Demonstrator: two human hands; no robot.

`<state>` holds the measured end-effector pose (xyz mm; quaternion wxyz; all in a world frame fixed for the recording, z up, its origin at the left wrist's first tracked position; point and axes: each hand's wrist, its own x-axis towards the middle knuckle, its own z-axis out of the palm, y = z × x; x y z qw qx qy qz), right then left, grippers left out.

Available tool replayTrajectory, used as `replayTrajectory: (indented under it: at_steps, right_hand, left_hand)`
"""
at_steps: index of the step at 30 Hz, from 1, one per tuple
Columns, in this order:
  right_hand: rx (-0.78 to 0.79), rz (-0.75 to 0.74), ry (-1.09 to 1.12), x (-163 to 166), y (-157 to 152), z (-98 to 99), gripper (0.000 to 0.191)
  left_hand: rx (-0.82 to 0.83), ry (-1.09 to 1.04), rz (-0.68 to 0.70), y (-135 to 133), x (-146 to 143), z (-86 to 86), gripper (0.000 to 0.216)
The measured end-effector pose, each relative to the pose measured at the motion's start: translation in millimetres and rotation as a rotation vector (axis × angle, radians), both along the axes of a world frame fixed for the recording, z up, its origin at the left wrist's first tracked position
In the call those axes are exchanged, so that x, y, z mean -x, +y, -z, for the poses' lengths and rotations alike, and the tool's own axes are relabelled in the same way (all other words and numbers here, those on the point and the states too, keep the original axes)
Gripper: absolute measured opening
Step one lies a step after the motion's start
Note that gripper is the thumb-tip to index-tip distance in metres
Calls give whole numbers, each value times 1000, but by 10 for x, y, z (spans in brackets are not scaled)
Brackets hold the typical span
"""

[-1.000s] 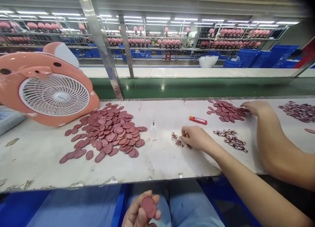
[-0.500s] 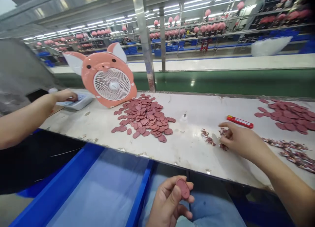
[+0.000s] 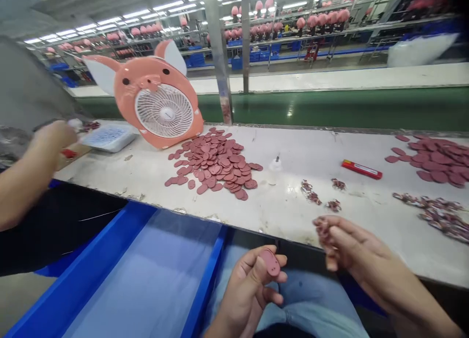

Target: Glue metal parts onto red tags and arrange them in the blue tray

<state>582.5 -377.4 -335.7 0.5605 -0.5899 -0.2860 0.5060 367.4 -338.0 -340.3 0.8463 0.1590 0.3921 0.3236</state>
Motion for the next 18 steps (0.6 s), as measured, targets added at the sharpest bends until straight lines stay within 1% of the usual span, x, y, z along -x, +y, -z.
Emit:
replayTrajectory:
  at_steps: [1,4,6,8,12,15,18]
  right_hand:
    - [-22,-58,3,80,-56,-12,30]
    - [-79,-223,6,264,-162,-74,18]
    - [-86,-228,-36,341,-186,-117,16]
    - [-93,-217,-130,390,-194,-151,15]
    - [-139,-239,-337,442,-188,-192,11]
    - [-215,-280,-470,463,-160,-202,13]
    - [-264,-326,-540,479,-135,-199,20]
  left_hand:
    - [24,1,1,1,1,2,41]
    - [61,16,22,2,15,28,38]
    - [69,25,61,-1,30,59,38]
    - [59,5,113,-6,44,91,39]
    - [-11,-68,200,0,60,122,32]
    - [-34,-87,234,14,79,125,30]
    - [-25,-88,257,13,109,129,29]
